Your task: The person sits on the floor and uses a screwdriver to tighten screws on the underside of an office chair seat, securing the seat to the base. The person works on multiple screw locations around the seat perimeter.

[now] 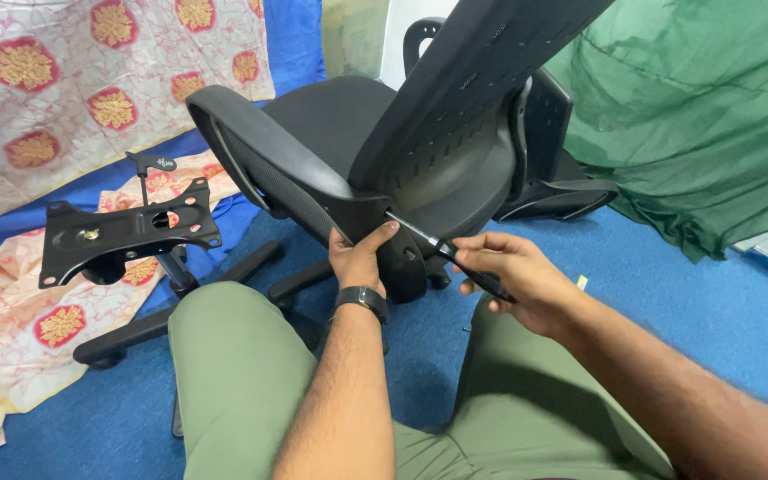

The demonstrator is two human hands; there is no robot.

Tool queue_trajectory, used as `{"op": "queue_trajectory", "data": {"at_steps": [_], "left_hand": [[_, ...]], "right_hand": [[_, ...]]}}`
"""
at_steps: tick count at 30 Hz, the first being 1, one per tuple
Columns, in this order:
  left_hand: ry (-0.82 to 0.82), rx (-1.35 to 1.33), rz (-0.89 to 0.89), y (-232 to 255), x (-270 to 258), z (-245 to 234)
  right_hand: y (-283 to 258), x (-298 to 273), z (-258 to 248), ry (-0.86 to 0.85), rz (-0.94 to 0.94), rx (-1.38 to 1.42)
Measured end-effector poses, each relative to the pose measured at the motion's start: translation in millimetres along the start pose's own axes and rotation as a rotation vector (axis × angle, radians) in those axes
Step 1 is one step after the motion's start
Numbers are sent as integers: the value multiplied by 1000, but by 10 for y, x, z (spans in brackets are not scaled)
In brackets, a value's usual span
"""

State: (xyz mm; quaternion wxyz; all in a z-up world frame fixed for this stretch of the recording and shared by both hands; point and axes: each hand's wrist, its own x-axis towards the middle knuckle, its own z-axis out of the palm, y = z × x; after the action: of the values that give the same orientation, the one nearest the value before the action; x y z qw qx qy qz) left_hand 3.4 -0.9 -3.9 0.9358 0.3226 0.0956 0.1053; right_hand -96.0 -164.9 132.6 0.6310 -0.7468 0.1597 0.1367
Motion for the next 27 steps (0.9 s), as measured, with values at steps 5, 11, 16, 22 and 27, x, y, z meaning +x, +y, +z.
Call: {"op": "queue_trajectory", "data": {"at_steps": [5, 11, 16, 22, 27], "left_hand": [[-27, -27, 28, -8, -11, 14], [-28, -30, 11, 42, -40, 25], [11, -1, -35, 69, -27, 32], [4, 7, 5, 66, -4, 12], [-1, 17, 21, 69, -14, 1]], "right_hand": [[100, -224, 139, 274, -997, -1105], [112, -165, 159, 317, -1088, -1092], [86, 24, 84, 143, -609, -617], [35, 144, 5, -93, 80, 184], [41, 55, -24, -44, -145, -215]]}}
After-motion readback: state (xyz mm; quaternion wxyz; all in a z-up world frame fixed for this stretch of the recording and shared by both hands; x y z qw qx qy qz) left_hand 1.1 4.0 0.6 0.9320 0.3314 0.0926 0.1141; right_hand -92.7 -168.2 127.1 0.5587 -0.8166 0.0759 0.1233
